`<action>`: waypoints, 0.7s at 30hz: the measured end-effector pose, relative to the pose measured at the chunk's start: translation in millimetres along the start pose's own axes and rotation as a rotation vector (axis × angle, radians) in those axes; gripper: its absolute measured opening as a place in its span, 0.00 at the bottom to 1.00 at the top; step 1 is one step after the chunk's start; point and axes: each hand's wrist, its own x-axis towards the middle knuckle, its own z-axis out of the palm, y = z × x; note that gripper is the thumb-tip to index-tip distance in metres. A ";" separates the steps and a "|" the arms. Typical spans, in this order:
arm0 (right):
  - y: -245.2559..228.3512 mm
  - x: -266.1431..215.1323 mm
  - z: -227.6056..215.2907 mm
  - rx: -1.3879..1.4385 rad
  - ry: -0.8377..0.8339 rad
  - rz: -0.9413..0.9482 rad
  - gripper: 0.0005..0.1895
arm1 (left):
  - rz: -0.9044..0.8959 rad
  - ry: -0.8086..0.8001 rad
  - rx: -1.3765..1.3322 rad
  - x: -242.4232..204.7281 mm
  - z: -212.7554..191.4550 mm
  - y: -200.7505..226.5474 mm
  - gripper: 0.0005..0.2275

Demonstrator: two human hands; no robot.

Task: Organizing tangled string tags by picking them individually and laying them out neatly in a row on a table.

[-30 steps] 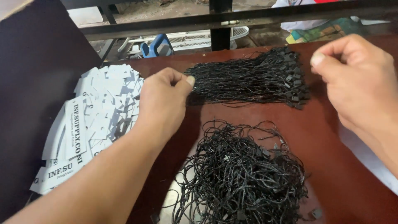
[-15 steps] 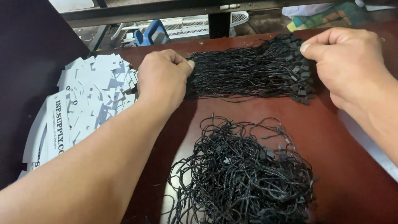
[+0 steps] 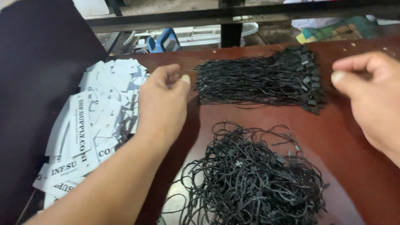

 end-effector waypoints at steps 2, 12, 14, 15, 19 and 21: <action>2.2 -11.1 -5.4 -0.026 -0.038 -0.039 0.12 | -0.099 -0.025 -0.041 -25.6 -13.9 20.2 0.20; -60.4 -71.1 -32.4 -0.207 -0.128 -0.448 0.09 | -0.341 -0.062 -0.084 -58.6 -25.7 46.0 0.16; -54.3 -76.7 -34.7 -0.214 -0.201 -0.475 0.12 | -0.335 -0.085 -0.061 -56.9 -24.1 40.3 0.14; -52.1 -77.8 -35.5 -0.222 -0.262 -0.508 0.14 | -0.316 -0.106 -0.041 -55.6 -24.6 38.6 0.13; -41.4 -86.1 -36.3 -0.378 -0.385 -0.394 0.20 | -0.241 -0.154 -0.056 -56.7 -32.2 34.0 0.13; -46.5 -86.3 -32.6 -0.260 -0.386 -0.506 0.23 | -0.288 -0.209 -0.035 -56.0 -38.0 45.6 0.14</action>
